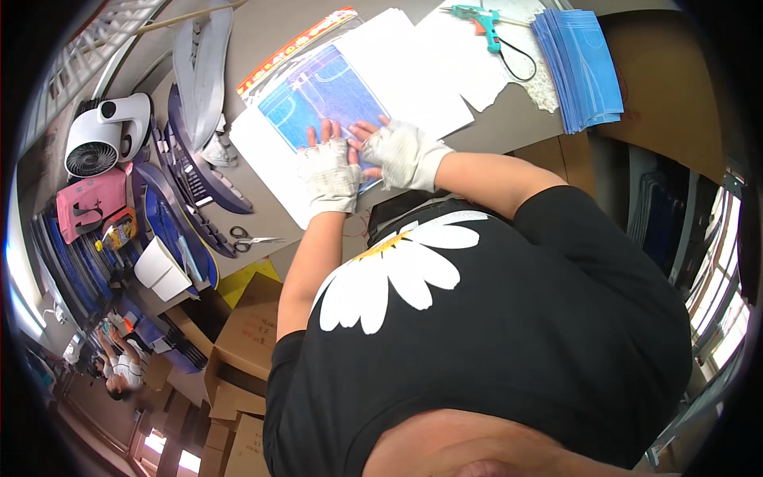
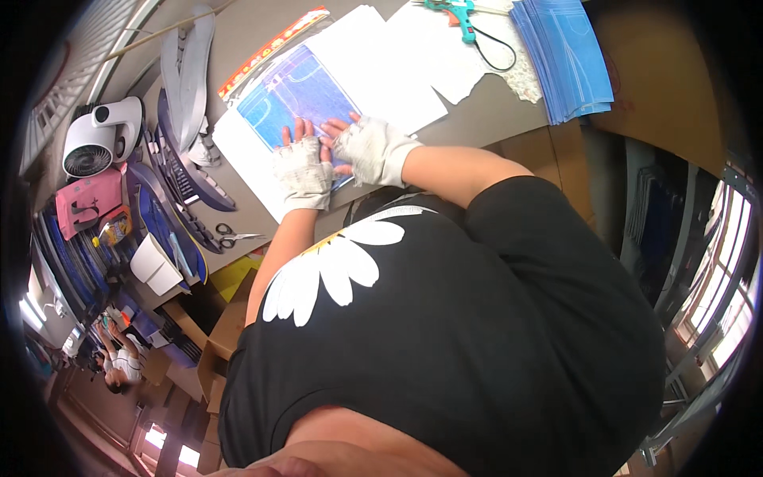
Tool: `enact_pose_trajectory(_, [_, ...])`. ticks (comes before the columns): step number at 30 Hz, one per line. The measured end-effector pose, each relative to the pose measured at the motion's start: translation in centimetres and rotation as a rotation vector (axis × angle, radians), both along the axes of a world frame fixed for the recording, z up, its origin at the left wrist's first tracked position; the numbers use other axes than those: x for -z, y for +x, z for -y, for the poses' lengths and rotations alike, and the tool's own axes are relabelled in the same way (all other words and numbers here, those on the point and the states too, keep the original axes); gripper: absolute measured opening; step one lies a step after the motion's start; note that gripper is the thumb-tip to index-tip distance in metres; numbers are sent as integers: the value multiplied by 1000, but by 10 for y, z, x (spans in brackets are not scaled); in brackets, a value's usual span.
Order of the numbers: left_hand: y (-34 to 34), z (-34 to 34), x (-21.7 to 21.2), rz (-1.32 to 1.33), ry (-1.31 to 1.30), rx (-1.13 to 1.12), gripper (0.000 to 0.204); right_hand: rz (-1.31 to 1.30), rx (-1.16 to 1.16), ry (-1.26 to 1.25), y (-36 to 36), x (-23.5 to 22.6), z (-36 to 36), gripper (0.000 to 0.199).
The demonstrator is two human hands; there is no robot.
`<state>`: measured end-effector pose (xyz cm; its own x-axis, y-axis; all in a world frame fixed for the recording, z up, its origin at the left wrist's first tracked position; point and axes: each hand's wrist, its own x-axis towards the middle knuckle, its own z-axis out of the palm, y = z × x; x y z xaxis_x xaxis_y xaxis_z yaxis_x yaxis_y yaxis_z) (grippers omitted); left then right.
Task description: The person places blue rectangular items into clear plastic sleeves one by one. They smooth the sleeves to remove air bubbles and stack the packaged items on the table. The person handles the items with gloved hands and organizes them into a neat pile.
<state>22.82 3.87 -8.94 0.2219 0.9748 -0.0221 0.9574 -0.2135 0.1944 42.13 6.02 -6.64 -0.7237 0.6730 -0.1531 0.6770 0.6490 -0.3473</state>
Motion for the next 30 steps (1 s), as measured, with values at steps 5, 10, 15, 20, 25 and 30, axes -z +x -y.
enact_pose_trajectory(5, [-6, 2, -5, -10, -62, 14, 61, -3, 108, 179, -37, 19, -89, 67])
enact_pose_trajectory(10, [-7, 2, -8, 20, -38, 19, 62, -4, 200, 300, -61, 34, -186, 71])
enact_pose_trajectory(15, [-16, -3, -5, 50, -68, 62, 67, 113, 397, 251, -62, 17, -135, 71])
enact_pose_trajectory(20, [-56, -66, 43, -79, 96, -118, 81, 253, 317, 202, -45, 6, -45, 75])
enact_pose_trajectory(25, [-72, -154, 27, -14, 119, -4, 83, 155, 278, 163, -58, -3, -108, 79])
enact_pose_trajectory(30, [-79, -177, 50, -44, 213, -6, 81, 34, 276, 231, -73, 23, -172, 88])
